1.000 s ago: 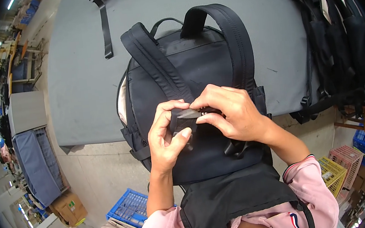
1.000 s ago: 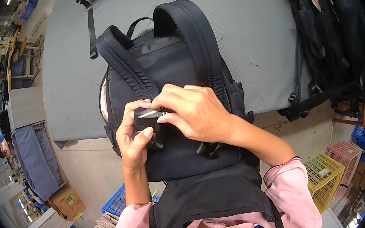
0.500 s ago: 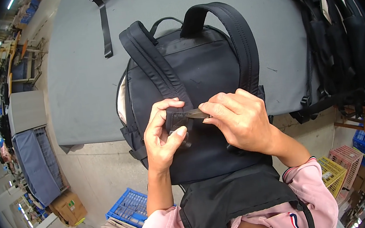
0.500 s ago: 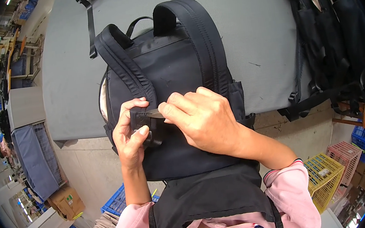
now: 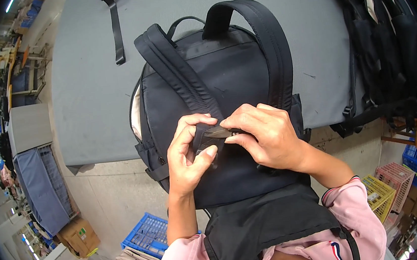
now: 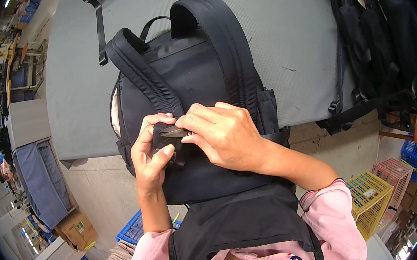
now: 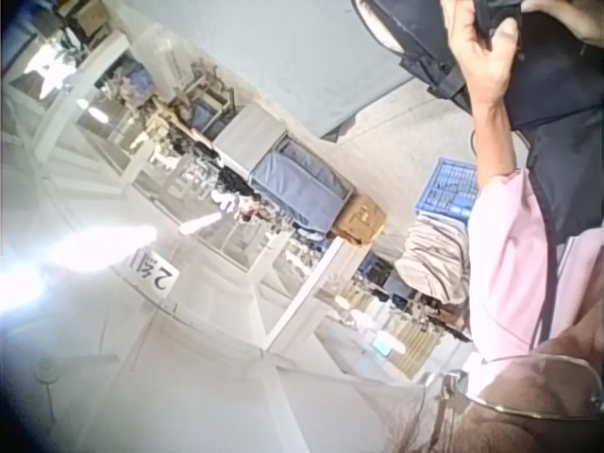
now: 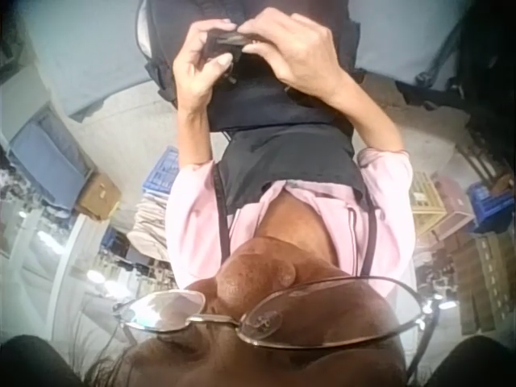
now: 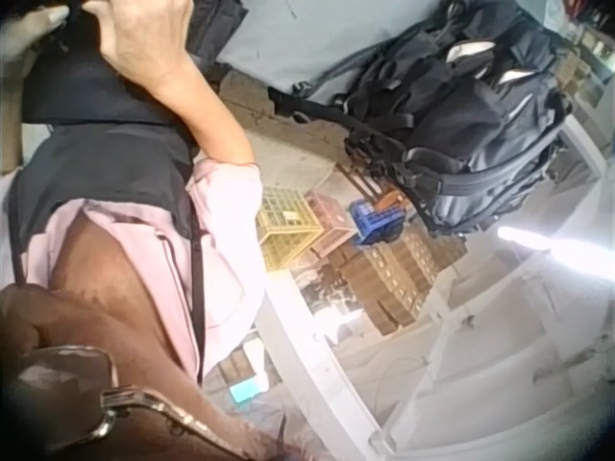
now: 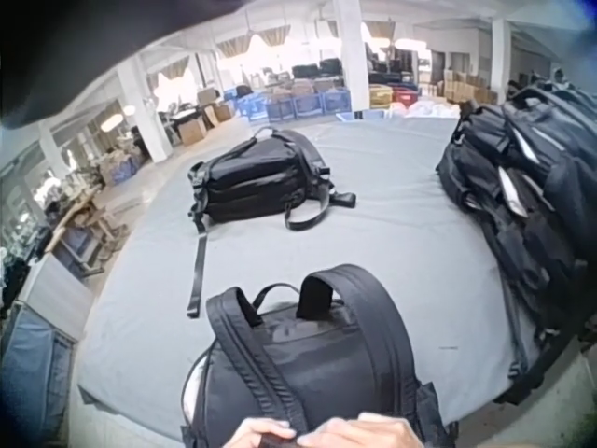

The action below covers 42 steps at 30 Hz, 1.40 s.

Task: Using a small pair of snips or scissors to trim loose threads and excess material from the straps and handles of black backpacks.

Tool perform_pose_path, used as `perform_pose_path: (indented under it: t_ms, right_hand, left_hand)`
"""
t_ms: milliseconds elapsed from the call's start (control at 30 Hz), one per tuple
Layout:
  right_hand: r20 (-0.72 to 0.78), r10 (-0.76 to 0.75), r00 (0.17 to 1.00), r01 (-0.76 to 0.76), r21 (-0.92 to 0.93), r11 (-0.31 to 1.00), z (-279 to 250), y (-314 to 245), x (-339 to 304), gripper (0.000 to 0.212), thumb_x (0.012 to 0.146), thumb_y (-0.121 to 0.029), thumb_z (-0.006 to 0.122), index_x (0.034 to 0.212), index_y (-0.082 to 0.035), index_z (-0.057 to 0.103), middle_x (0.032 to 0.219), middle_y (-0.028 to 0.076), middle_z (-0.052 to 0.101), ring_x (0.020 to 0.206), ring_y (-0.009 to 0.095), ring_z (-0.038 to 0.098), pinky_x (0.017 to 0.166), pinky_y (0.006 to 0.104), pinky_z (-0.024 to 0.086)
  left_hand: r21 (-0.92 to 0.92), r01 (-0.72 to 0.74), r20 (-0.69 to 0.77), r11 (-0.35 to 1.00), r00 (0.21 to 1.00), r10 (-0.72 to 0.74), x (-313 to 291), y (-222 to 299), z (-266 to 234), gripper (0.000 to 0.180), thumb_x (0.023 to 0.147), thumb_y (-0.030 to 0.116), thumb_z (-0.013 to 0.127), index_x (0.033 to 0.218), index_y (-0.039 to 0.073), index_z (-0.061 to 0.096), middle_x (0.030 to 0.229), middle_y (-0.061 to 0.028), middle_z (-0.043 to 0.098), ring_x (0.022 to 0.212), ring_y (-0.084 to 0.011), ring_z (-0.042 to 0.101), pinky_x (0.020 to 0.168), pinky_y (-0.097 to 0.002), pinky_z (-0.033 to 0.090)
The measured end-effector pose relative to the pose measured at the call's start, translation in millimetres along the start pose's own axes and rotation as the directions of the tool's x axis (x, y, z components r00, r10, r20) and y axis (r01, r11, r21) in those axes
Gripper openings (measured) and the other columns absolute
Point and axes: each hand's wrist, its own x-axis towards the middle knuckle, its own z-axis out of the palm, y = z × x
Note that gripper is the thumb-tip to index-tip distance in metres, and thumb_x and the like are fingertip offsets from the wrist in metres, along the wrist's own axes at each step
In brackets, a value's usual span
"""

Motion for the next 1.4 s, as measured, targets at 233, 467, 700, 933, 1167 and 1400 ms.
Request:
perform_pose_path:
  t_ms: [233, 467, 700, 933, 1167, 1400]
  right_hand:
    - [-0.117, 0.192, 0.974, -0.167, 0.192, 0.967, -6.4, -3.7, -1.0, 0.024, 0.069, -0.004, 0.072, 0.091, -0.005, 0.062, 0.080, 0.007, 0.062, 0.062, 0.022, 0.059, 0.054, 0.0303, 0.044]
    - [-0.043, -0.022, 0.999, 0.016, -0.131, 0.991, -10.3, -6.7, -2.5, 0.032, 0.065, -0.005, 0.075, 0.095, -0.004, 0.062, 0.079, 0.006, 0.064, 0.057, 0.020, 0.053, 0.051, 0.0300, 0.039]
    - [-0.063, -0.090, 0.994, 0.072, -0.243, 0.967, -6.0, -4.7, -2.4, 0.026, 0.069, -0.007, 0.072, 0.092, -0.004, 0.061, 0.078, 0.003, 0.059, 0.061, 0.018, 0.057, 0.053, 0.0283, 0.038]
    - [-0.150, -0.030, 0.988, 0.014, -0.106, 0.994, -7.6, 0.0, -6.9, 0.026, 0.068, -0.005, 0.072, 0.092, -0.004, 0.062, 0.080, 0.004, 0.062, 0.062, 0.018, 0.058, 0.054, 0.0285, 0.040]
    - [-0.091, -0.070, 0.993, 0.048, -0.225, 0.973, -2.3, -3.9, -5.0, 0.025, 0.071, -0.008, 0.071, 0.094, -0.004, 0.062, 0.078, 0.003, 0.059, 0.059, 0.016, 0.056, 0.052, 0.0287, 0.038]
    - [-0.196, -0.016, 0.981, -0.013, -0.144, 0.990, -2.1, 3.0, -11.2, 0.025, 0.070, -0.007, 0.072, 0.093, -0.004, 0.062, 0.077, 0.005, 0.060, 0.058, 0.017, 0.056, 0.051, 0.0293, 0.040]
  left_hand:
    - [-0.051, -0.006, -0.122, 0.999, 0.993, 0.000, -0.8, 1.6, 6.6, 0.033, 0.073, 0.006, 0.064, 0.104, -0.006, 0.060, 0.117, -0.0112, 0.049, 0.112, -0.0207, 0.047, 0.095, -0.0308, 0.036]
    - [-0.055, -0.008, -0.127, 0.998, 0.992, 0.001, -0.9, 2.0, 8.5, 0.033, 0.075, 0.005, 0.064, 0.105, -0.006, 0.059, 0.119, -0.0111, 0.048, 0.111, -0.0188, 0.047, 0.094, -0.0292, 0.037]
    - [-0.040, -0.006, -0.126, 0.999, 0.992, 0.001, -2.9, 0.4, 12.1, 0.034, 0.076, 0.006, 0.066, 0.107, -0.006, 0.058, 0.120, -0.0114, 0.048, 0.112, -0.0187, 0.046, 0.095, -0.0298, 0.037]
    - [-0.020, -0.009, -0.139, 1.000, 0.990, 0.006, -1.7, -0.5, 10.8, 0.036, 0.077, 0.008, 0.066, 0.108, -0.006, 0.058, 0.121, -0.0117, 0.047, 0.114, -0.0196, 0.045, 0.097, -0.0302, 0.035]
    - [-0.031, -0.013, -0.154, 0.999, 0.988, 0.008, -4.8, -2.1, 11.0, 0.035, 0.077, 0.009, 0.067, 0.107, -0.006, 0.058, 0.121, -0.0122, 0.048, 0.117, -0.0215, 0.044, 0.099, -0.0320, 0.034]
    - [-0.049, -0.013, -0.165, 0.999, 0.986, 0.004, -4.3, -3.3, 12.7, 0.034, 0.076, 0.008, 0.068, 0.105, -0.005, 0.059, 0.121, -0.0126, 0.048, 0.118, -0.0227, 0.043, 0.100, -0.0333, 0.033]
